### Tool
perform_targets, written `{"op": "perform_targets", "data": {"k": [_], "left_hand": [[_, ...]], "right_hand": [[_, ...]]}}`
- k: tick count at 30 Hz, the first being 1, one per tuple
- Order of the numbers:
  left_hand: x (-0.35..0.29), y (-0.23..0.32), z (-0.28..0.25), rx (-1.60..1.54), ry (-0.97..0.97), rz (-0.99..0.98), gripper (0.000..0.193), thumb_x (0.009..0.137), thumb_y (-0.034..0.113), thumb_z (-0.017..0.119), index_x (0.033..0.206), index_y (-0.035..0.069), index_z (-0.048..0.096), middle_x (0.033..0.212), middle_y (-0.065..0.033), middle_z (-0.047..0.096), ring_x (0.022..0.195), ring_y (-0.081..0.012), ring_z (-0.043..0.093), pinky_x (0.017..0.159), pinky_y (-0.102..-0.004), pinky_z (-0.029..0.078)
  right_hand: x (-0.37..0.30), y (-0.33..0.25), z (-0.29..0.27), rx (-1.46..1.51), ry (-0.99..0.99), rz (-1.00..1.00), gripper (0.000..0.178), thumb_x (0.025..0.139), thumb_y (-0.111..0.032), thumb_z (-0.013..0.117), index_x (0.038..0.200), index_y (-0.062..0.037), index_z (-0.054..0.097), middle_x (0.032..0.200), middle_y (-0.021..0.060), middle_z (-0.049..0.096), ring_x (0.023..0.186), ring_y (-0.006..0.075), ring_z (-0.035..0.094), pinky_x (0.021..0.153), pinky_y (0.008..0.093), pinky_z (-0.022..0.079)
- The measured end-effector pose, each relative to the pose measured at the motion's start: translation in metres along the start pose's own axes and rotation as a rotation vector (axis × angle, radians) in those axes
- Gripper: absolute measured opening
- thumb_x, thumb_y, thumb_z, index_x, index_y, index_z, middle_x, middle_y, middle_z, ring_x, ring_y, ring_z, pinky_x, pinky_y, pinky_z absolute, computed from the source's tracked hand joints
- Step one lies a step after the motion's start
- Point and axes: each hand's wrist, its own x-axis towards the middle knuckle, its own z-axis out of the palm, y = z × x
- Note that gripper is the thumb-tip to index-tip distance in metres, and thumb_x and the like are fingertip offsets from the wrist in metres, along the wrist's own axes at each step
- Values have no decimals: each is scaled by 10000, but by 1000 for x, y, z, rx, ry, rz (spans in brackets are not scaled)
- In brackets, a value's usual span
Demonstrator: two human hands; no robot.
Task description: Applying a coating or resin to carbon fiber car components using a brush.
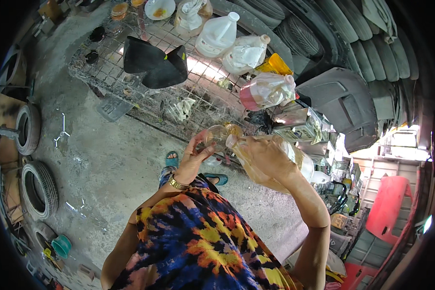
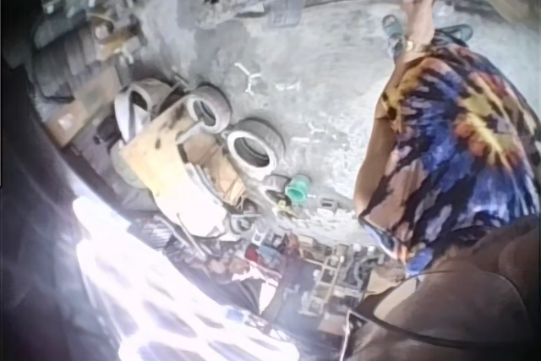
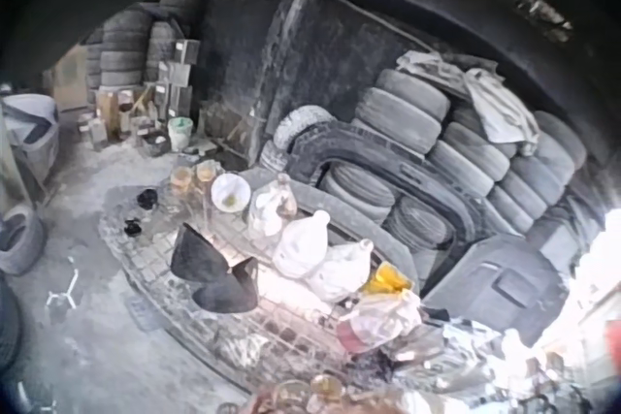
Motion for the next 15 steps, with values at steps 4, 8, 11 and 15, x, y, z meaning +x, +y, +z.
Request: {"op": "perform_targets", "data": {"k": [4, 8, 11, 15], "left_hand": [[0, -12, 4, -29, -53, 24, 537, 836, 73, 656, 1315, 114, 417, 1227, -13, 465, 1094, -162, 550, 834, -289, 489], [0, -20, 3, -6, -66, 14, 580, 822, 71, 672, 1331, 115, 398, 1237, -20, 461, 1095, -168, 551, 822, -292, 494], [0, -27, 0, -28, -64, 13, 594, 819, 70, 675, 1337, 119, 388, 1226, -17, 465, 1097, -174, 551, 822, -294, 495], [-4, -24, 0, -53, -76, 1, 587, 821, 67, 672, 1334, 126, 394, 1201, -10, 474, 1098, -173, 551, 837, -293, 495]], "right_hand": [[-6, -5, -1, -28, -81, 14, 284, 898, -195, 471, 975, 76, 503, 790, 230, 630, 766, 360, 651, 642, 434, 535], [-6, -4, 4, -102, -141, 30, 273, 886, -178, 476, 987, 75, 503, 870, 232, 628, 799, 355, 649, 672, 422, 538], [-6, -4, 11, -92, -135, 42, 240, 873, -147, 476, 990, 58, 518, 938, 218, 622, 829, 339, 647, 706, 405, 537], [-4, -18, -1, -144, -151, -15, 229, 878, -164, 491, 996, 26, 545, 947, 193, 623, 864, 319, 641, 730, 391, 534]]}}
